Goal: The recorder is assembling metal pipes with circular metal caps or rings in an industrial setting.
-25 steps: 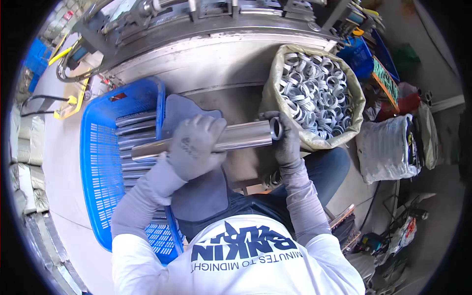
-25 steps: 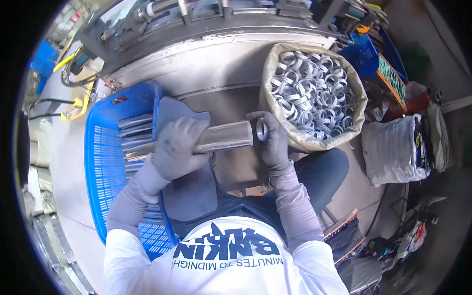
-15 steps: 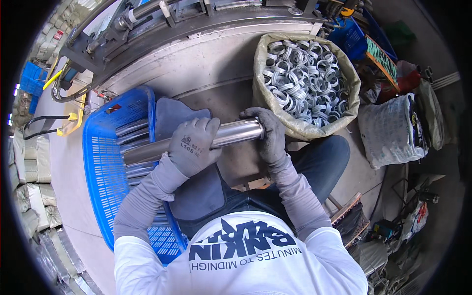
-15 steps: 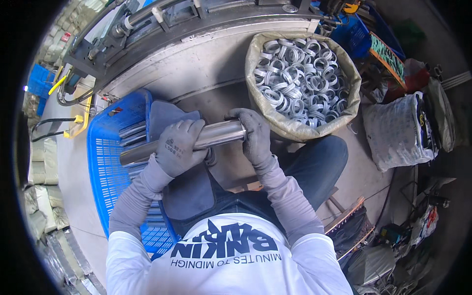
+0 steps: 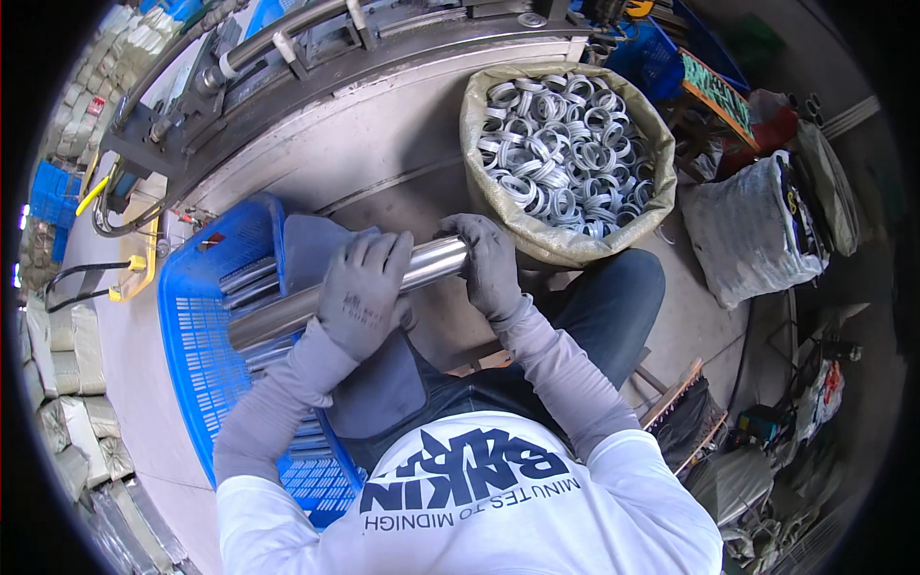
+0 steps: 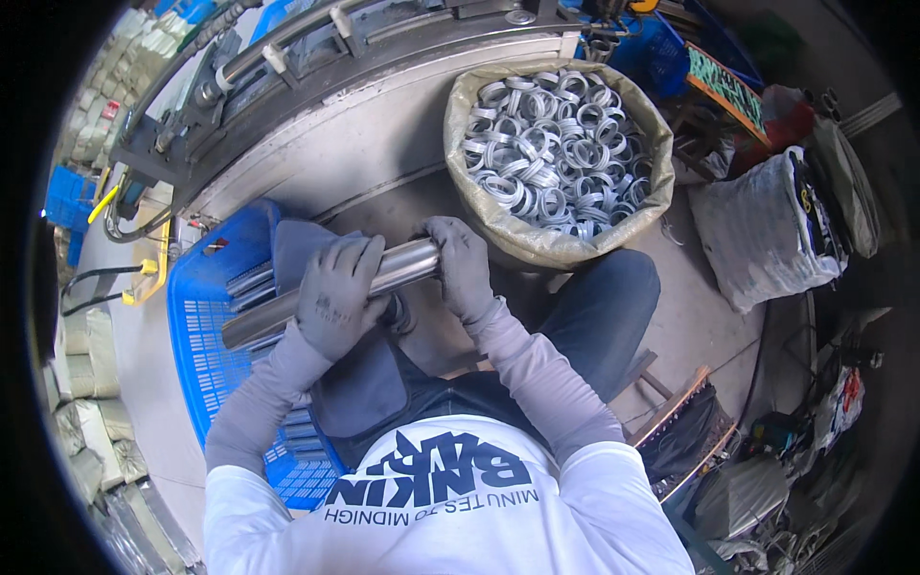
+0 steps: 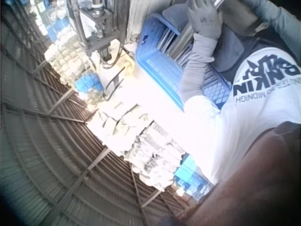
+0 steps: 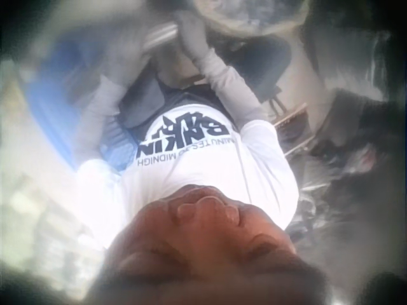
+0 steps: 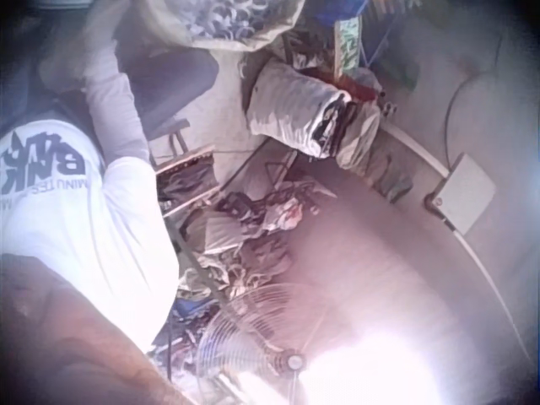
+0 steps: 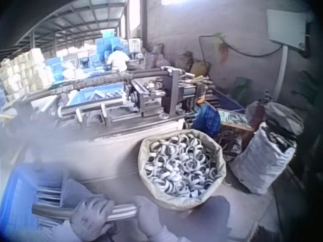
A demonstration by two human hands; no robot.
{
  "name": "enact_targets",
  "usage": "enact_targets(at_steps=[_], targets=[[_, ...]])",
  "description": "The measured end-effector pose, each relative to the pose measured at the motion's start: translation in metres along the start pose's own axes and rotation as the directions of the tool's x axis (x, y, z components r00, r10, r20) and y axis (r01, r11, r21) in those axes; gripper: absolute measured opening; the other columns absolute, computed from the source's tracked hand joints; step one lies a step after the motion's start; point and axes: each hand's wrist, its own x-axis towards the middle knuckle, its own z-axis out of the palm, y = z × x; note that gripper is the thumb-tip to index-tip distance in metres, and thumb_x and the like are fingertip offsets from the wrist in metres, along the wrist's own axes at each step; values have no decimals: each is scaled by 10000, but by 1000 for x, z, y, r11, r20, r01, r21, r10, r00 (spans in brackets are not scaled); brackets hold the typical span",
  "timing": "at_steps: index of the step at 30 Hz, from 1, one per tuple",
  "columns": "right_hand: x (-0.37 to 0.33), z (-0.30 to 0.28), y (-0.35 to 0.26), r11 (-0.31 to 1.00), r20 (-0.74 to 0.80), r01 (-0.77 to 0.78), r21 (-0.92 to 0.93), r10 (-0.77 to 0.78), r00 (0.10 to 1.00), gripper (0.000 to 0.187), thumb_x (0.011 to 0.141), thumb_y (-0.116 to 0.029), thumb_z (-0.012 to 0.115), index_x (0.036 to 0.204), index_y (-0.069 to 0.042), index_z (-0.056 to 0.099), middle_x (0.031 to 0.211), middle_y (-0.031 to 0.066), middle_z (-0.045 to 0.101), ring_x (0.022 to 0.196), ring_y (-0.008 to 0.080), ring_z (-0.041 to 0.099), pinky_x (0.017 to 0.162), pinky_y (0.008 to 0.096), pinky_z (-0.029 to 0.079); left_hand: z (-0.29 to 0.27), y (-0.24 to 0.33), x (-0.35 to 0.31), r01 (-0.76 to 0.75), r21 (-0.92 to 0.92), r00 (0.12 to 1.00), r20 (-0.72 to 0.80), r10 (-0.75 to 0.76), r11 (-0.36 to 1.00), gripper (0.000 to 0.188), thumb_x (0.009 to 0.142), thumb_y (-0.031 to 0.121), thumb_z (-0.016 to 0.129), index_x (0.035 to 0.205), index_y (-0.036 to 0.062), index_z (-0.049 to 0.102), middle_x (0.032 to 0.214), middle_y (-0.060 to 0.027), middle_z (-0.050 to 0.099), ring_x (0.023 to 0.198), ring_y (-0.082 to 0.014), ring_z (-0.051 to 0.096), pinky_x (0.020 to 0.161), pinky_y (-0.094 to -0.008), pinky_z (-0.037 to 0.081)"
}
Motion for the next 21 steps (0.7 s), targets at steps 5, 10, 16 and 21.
enact_targets(at_steps=[5, 10, 16, 21], targets=[[15, -44, 0, 989, 21, 12, -150, -9, 1000, 265, 925, -118, 636, 1165, -12, 677, 1062, 115, 767, 986, 269, 743, 885, 363, 576, -2, 16, -51, -88, -654, 983, -180, -42, 752, 556, 783, 8, 779, 1312, -16, 608, 1243, -189, 646, 1105, -363, 656, 967, -426, 535], [26, -33, -14, 853, 105, -311, 420, 295, 950, 365, 873, 14, 692, 1234, 30, 644, 1126, 146, 758, 1074, 264, 729, 938, 340, 566, 42, -21, -49, -282, -925, 619, -377, -689, 253, 336, 1008, 50, 615, 1332, -36, 619, 1312, -178, 665, 1234, -337, 628, 1050, -433, 516], [74, -75, 22, 876, -144, -292, -384, 256, 956, 435, 1008, -397, 579, 1249, -76, 749, 1326, 247, 669, 1281, 369, 616, 1123, 455, 438, -67, -47, 6, -287, -588, 627, -712, -316, 756, 359, 998, -38, 581, 1351, -101, 563, 1423, -257, 593, 1216, -322, 691, 928, -456, 642], [73, -90, 68, 597, -5, -353, -720, 505, 863, 463, 897, -450, 692, 1239, -148, 768, 1230, 218, 701, 1203, 363, 651, 1104, 467, 449, -84, -20, 20, 117, -371, 932, -279, -230, 921, 598, 760, 148, 825, 1313, 32, 627, 1018, -135, 675, 879, -290, 692, 733, -413, 525]])
